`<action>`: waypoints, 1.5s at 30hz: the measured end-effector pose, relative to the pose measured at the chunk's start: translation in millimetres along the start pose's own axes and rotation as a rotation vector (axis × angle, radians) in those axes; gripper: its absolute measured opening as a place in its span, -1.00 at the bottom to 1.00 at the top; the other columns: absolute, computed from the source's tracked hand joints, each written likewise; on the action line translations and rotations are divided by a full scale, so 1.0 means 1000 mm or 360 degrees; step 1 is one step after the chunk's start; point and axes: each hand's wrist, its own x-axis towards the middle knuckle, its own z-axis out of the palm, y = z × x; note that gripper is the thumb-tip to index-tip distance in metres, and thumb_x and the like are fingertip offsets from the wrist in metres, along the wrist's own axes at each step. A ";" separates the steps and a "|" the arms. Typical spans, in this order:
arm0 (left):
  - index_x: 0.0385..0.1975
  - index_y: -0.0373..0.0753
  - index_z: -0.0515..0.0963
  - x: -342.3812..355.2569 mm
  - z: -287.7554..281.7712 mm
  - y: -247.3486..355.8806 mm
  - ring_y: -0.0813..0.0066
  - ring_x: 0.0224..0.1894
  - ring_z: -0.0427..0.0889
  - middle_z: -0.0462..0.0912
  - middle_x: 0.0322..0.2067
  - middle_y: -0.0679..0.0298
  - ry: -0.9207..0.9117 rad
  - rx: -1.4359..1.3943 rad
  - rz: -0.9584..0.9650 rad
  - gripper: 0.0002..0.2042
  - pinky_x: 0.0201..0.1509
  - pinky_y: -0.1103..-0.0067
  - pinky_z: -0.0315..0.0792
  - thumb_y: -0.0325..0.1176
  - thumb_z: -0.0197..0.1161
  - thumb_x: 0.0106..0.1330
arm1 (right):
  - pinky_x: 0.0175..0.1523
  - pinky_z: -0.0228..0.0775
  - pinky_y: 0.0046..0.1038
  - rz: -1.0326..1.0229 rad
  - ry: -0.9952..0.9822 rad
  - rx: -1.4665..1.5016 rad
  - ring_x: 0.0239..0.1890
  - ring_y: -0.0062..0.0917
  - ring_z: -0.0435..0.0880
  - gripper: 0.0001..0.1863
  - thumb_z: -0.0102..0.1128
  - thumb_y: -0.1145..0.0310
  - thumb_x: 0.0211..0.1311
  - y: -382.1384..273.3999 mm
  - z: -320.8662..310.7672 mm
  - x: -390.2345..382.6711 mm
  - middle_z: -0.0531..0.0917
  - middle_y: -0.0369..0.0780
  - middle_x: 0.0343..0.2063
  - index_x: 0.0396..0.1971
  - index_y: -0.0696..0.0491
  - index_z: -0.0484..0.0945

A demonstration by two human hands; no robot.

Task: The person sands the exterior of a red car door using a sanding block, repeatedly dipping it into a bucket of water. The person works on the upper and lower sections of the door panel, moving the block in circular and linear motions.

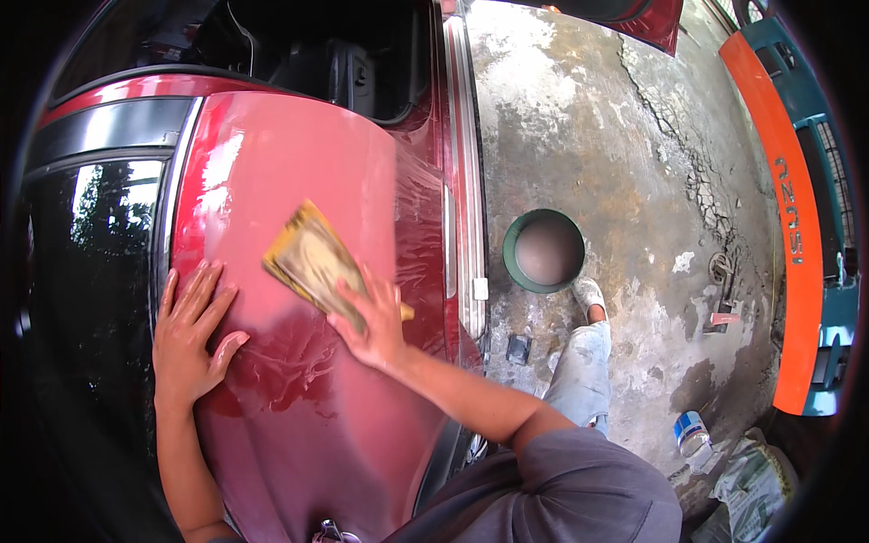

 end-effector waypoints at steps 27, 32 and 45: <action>0.37 -0.57 0.42 -0.001 0.019 -0.017 -0.13 0.41 0.52 0.59 0.27 -0.24 0.0593 -0.0780 -0.0286 -0.13 0.56 0.10 0.24 0.29 0.05 0.53 | 0.54 0.04 0.15 -0.0484 -0.0578 0.0188 0.58 -0.10 0.27 -0.44 0.21 -0.06 0.46 0.031 -0.006 -0.008 0.20 -0.03 0.61 0.43 -0.48 0.49; 0.47 -0.52 0.30 -0.004 0.013 -0.021 -0.09 0.49 0.41 0.47 0.39 -0.24 0.0470 -0.0823 -0.0307 -0.05 0.63 0.11 0.11 0.38 -0.01 0.52 | 0.53 0.07 0.21 -0.0481 -0.0480 0.0318 0.57 -0.02 0.24 -0.38 0.42 0.07 0.32 0.085 0.012 0.137 0.26 -0.03 0.58 0.38 -0.31 0.54; 0.47 -0.51 0.32 -0.004 0.018 -0.021 -0.08 0.49 0.42 0.48 0.38 -0.21 0.0526 -0.0878 -0.0374 -0.01 0.63 0.10 0.10 0.45 -0.08 0.50 | 0.53 0.02 0.23 -0.0763 -0.0520 0.0195 0.60 -0.15 0.24 -0.42 0.35 0.01 0.36 0.065 -0.008 0.080 0.25 -0.11 0.60 0.38 -0.40 0.55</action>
